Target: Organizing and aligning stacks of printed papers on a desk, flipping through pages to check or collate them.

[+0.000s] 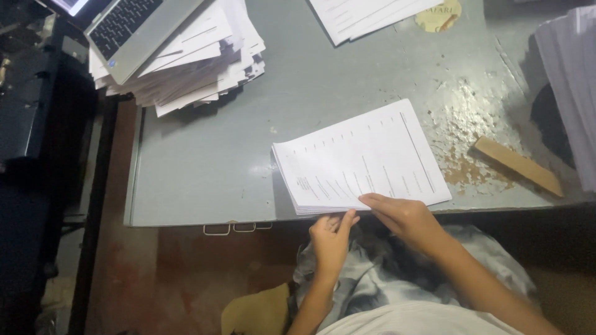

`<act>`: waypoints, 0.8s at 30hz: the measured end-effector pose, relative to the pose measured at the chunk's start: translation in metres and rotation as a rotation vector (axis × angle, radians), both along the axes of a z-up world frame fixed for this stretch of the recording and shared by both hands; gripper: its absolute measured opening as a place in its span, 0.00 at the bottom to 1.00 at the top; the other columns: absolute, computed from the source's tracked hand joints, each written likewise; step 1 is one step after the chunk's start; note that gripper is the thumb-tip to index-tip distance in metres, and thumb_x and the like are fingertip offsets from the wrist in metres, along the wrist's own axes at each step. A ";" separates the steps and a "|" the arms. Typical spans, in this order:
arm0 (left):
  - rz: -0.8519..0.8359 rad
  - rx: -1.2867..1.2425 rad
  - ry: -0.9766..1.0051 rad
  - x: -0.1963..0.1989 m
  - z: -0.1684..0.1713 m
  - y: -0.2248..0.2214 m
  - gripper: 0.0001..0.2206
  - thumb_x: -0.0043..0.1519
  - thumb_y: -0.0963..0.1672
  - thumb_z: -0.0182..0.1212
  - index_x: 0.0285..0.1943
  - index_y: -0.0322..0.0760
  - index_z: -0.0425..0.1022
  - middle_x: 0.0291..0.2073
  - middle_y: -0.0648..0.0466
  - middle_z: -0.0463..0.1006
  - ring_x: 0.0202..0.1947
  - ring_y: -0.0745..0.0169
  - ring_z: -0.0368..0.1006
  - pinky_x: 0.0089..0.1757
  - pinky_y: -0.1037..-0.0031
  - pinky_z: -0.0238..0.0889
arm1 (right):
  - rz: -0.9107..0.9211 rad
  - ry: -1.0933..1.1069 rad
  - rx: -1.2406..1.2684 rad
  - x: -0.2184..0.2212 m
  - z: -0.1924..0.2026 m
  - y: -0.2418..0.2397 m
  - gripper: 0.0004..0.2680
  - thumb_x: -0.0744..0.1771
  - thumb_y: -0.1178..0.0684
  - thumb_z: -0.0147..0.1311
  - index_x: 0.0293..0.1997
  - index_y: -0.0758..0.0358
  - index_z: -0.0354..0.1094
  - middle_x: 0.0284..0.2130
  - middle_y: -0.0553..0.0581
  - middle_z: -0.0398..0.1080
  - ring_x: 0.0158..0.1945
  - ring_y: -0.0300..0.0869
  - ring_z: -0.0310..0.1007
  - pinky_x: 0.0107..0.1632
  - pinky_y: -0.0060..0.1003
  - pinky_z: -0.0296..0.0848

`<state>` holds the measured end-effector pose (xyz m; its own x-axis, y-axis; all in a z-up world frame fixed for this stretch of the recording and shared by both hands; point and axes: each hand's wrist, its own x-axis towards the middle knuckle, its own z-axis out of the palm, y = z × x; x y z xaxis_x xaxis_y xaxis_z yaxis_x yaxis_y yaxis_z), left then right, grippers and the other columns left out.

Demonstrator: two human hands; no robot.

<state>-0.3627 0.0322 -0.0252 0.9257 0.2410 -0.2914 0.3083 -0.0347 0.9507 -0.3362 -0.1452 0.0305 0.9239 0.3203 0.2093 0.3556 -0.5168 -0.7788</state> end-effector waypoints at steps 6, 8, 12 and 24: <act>-0.073 0.002 0.003 0.002 0.020 0.001 0.20 0.62 0.41 0.68 0.58 0.17 0.72 0.39 0.34 0.84 0.39 0.46 0.84 0.43 0.64 0.79 | -0.008 0.037 -0.015 0.001 0.003 -0.001 0.10 0.66 0.59 0.57 0.52 0.58 0.77 0.48 0.61 0.78 0.50 0.50 0.80 0.51 0.46 0.81; -0.072 -0.016 -0.008 0.002 0.019 0.002 0.20 0.63 0.41 0.68 0.58 0.16 0.72 0.39 0.33 0.84 0.39 0.45 0.83 0.43 0.63 0.79 | -0.010 0.041 -0.012 0.002 0.006 0.000 0.10 0.66 0.59 0.56 0.52 0.58 0.77 0.48 0.61 0.78 0.50 0.50 0.80 0.51 0.45 0.81; -0.049 -0.103 -0.079 -0.001 0.019 0.000 0.17 0.63 0.37 0.64 0.57 0.11 0.71 0.40 0.28 0.82 0.41 0.36 0.80 0.43 0.57 0.79 | -0.013 0.088 0.003 0.001 0.003 -0.002 0.11 0.66 0.59 0.56 0.53 0.57 0.77 0.49 0.60 0.78 0.52 0.50 0.79 0.53 0.46 0.80; -0.089 -0.073 -0.075 0.000 0.019 0.001 0.14 0.64 0.37 0.62 0.55 0.14 0.72 0.40 0.30 0.83 0.40 0.40 0.82 0.43 0.59 0.80 | -0.020 0.136 0.025 0.003 0.002 -0.003 0.10 0.66 0.58 0.56 0.52 0.58 0.77 0.47 0.62 0.79 0.51 0.52 0.80 0.52 0.47 0.80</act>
<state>-0.3631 0.0327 -0.0058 0.9623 0.1371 -0.2348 0.2355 0.0116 0.9718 -0.3328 -0.1485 0.0329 0.9505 0.2979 0.0889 0.2353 -0.5024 -0.8320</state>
